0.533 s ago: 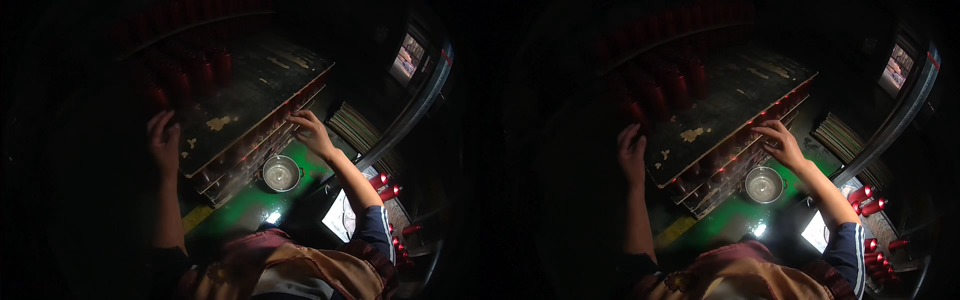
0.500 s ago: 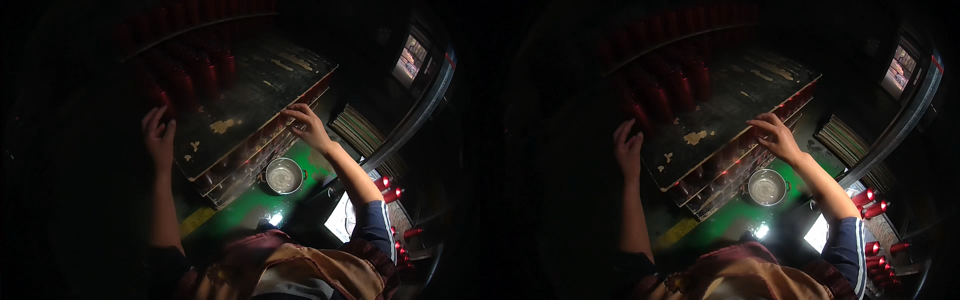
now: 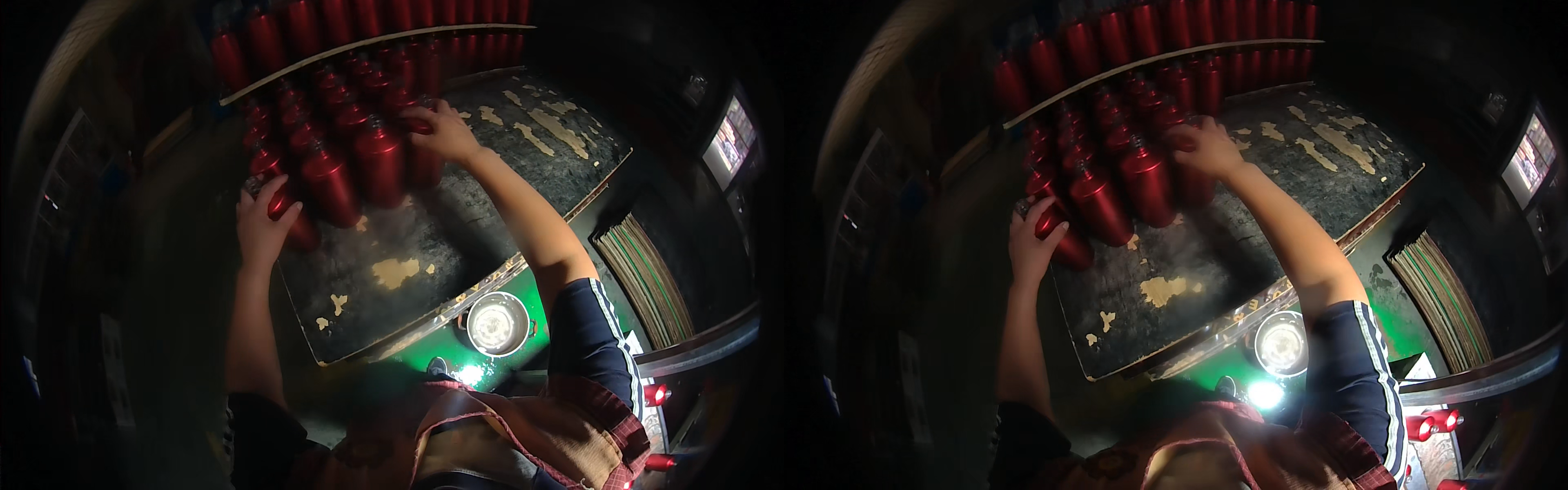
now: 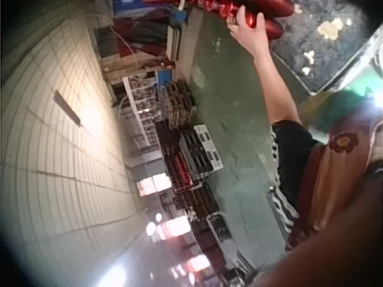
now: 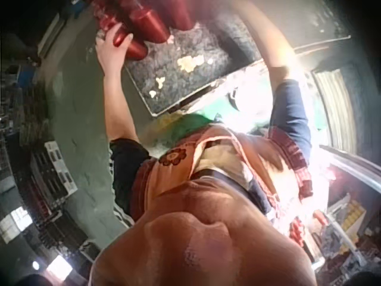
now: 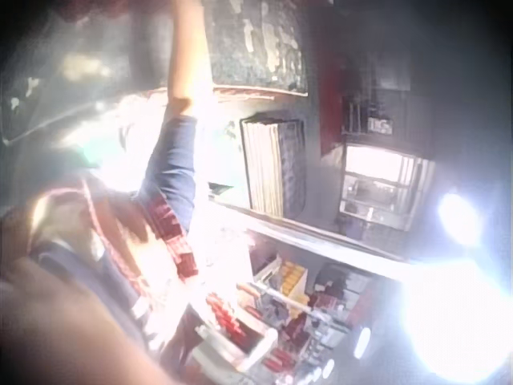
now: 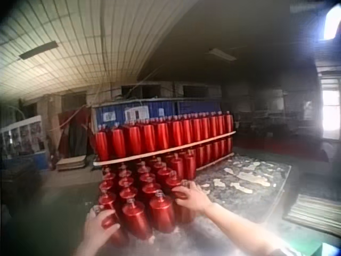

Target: The person repeatedly picks up red cylindrical cans from a curved rack and places them onto a metal tray. The person handles the cans one at a time, moving them between the rack and the tray throughout the clip.

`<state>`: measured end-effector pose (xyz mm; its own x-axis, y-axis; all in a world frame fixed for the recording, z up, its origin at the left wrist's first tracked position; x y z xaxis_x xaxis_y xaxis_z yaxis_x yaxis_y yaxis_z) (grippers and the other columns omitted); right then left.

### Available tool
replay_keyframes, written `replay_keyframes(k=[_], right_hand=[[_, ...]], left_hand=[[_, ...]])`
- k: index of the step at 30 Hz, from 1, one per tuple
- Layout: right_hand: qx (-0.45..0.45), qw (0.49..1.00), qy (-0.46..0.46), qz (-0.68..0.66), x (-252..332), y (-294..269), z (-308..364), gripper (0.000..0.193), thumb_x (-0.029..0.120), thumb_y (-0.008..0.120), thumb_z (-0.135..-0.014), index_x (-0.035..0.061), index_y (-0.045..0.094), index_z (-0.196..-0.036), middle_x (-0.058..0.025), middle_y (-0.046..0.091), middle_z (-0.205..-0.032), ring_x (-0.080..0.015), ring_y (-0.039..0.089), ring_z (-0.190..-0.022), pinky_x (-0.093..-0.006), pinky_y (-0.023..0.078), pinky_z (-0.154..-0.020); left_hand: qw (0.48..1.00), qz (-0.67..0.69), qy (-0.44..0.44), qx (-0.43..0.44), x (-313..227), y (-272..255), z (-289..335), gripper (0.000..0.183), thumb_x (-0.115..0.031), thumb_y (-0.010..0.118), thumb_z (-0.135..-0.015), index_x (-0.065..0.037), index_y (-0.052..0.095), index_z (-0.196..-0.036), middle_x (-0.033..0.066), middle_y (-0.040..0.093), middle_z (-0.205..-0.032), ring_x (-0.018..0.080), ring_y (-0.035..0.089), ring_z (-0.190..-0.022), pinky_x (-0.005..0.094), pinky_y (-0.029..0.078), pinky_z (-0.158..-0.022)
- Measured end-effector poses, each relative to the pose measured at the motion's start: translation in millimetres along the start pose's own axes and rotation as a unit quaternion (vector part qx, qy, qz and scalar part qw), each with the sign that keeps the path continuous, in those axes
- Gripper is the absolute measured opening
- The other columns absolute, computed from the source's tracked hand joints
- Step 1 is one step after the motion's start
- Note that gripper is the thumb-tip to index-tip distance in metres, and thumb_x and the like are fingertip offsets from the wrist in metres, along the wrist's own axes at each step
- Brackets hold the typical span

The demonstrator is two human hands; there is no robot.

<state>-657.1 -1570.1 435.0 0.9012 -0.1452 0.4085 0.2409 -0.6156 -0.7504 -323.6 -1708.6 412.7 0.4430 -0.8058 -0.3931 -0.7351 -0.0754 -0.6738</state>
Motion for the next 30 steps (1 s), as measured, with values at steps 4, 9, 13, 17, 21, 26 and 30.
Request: replay_keyframes(k=[4,9,13,17,21,26,30], right_hand=[[-0.089,0.995,-0.016,0.047,-11,-5,25,0.045,0.029,0.073,-0.081,0.026,0.063,-0.125,-0.0206,0.051,-0.123,-0.0404,0.053,-0.113,-0.0435,0.045,-0.1],[-0.281,0.94,0.112,-0.161,-43,-39,112,0.042,0.015,0.075,-0.083,0.0115,0.064,-0.123,-0.0105,0.056,-0.126,-0.0267,0.056,-0.111,-0.0326,0.045,-0.098],[-0.387,0.742,0.352,-0.419,-55,-52,212,0.047,0.03,0.064,-0.093,0.0193,0.053,-0.136,-0.0067,0.056,-0.125,-0.0204,0.062,-0.103,-0.0404,0.059,-0.075],[-0.364,0.668,0.335,-0.556,-53,-66,272,0.05,0.043,0.058,-0.093,0.0133,0.051,-0.133,-0.0108,0.059,-0.122,-0.026,0.061,-0.106,-0.0435,0.057,-0.08],[-0.35,0.54,0.368,-0.672,-84,-70,314,0.049,0.045,0.06,-0.09,0.0095,0.053,-0.123,-0.0137,0.059,-0.122,-0.0319,0.059,-0.111,-0.0518,0.055,-0.088],[-0.377,0.286,0.361,-0.803,-146,-62,370,0.056,0.03,0.074,-0.08,0.0093,0.051,-0.126,-0.0141,0.054,-0.128,-0.0349,0.054,-0.118,-0.0612,0.051,-0.095],[-0.317,0.255,0.342,-0.847,-210,-49,396,0.055,0.041,0.07,-0.082,0.0109,0.054,-0.124,-0.0178,0.055,-0.124,-0.0468,0.052,-0.112,-0.0579,0.058,-0.082]], left_hand=[[0.988,0.093,0.038,-0.116,16,-20,29,0.055,-0.009,0.084,-0.066,-0.017,0.068,-0.118,0.0135,0.051,-0.135,0.0317,0.053,-0.119,0.0405,0.046,-0.098],[0.972,0.091,0.089,-0.199,40,-42,78,0.052,-0.005,0.083,-0.067,-0.008,0.067,-0.117,0.0192,0.053,-0.135,0.0356,0.054,-0.117,0.0435,0.046,-0.097],[0.867,0.473,-0.055,-0.15,55,-37,97,0.051,-0.01,0.075,-0.078,-0.006,0.058,-0.126,0.0191,0.048,-0.142,0.0352,0.053,-0.121,0.0478,0.05,-0.099],[0.657,0.743,-0.128,-0.002,-13,8,114,0.06,-0.027,0.068,-0.086,-0.014,0.045,-0.14,0.0203,0.043,-0.146,0.0378,0.051,-0.125,0.0544,0.052,-0.096],[0.489,0.807,-0.281,0.178,-120,76,151,0.061,-0.034,0.063,-0.089,-0.017,0.042,-0.144,0.0187,0.045,-0.145,0.0354,0.047,-0.129,0.0514,0.043,-0.105],[0.386,0.767,-0.311,0.408,-244,181,207,0.049,-0.043,0.041,-0.1,-0.012,0.049,-0.136,0.0122,0.058,-0.13,0.0254,0.057,-0.118,0.0412,0.043,-0.106],[0.182,0.726,-0.535,0.392,-297,314,266,0.045,-0.042,0.042,-0.098,-0.006,0.059,-0.121,0.0173,0.064,-0.114,0.0307,0.064,-0.102,0.0492,0.054,-0.09]])
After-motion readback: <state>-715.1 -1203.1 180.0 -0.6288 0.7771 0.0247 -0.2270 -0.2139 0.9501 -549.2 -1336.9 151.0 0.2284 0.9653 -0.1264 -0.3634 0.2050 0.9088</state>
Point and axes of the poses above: each hand's wrist, its own z-axis away from the middle knuckle, its own y-axis out of the palm, x = y × z, the point moved 6 cm from there along -z, towards the middle knuckle
